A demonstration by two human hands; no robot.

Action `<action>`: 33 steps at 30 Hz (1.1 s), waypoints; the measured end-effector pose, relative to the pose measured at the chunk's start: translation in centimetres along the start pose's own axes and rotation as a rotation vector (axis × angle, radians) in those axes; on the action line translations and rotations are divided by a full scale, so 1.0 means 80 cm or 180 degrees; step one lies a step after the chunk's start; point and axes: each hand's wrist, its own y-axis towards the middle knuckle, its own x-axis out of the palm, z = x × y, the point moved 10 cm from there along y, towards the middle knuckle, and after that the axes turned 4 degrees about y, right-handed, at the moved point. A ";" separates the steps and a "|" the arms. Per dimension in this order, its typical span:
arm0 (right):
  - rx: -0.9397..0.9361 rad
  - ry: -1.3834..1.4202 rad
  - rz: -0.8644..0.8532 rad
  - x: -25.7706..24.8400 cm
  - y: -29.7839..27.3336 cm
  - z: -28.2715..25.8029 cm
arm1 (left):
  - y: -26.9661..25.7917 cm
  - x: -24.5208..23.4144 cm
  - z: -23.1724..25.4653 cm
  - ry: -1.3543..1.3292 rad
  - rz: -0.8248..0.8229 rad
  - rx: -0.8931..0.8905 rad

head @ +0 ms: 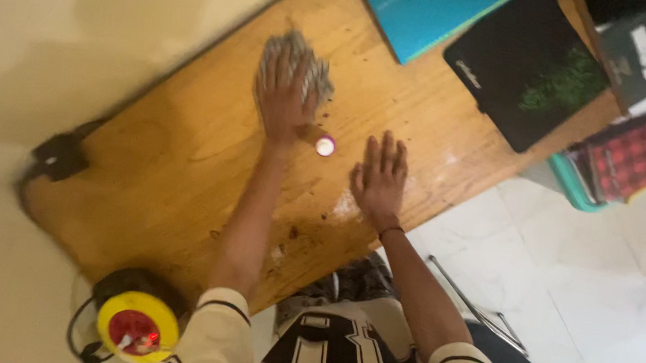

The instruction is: The person cleans a wooden desk by spraying the surface with a spray bottle and wiping it with a cloth.

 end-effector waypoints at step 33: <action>-0.0030 -0.0057 0.0037 -0.007 -0.009 -0.013 | -0.259 -0.064 -0.061 0.0249 -0.1121 -0.0418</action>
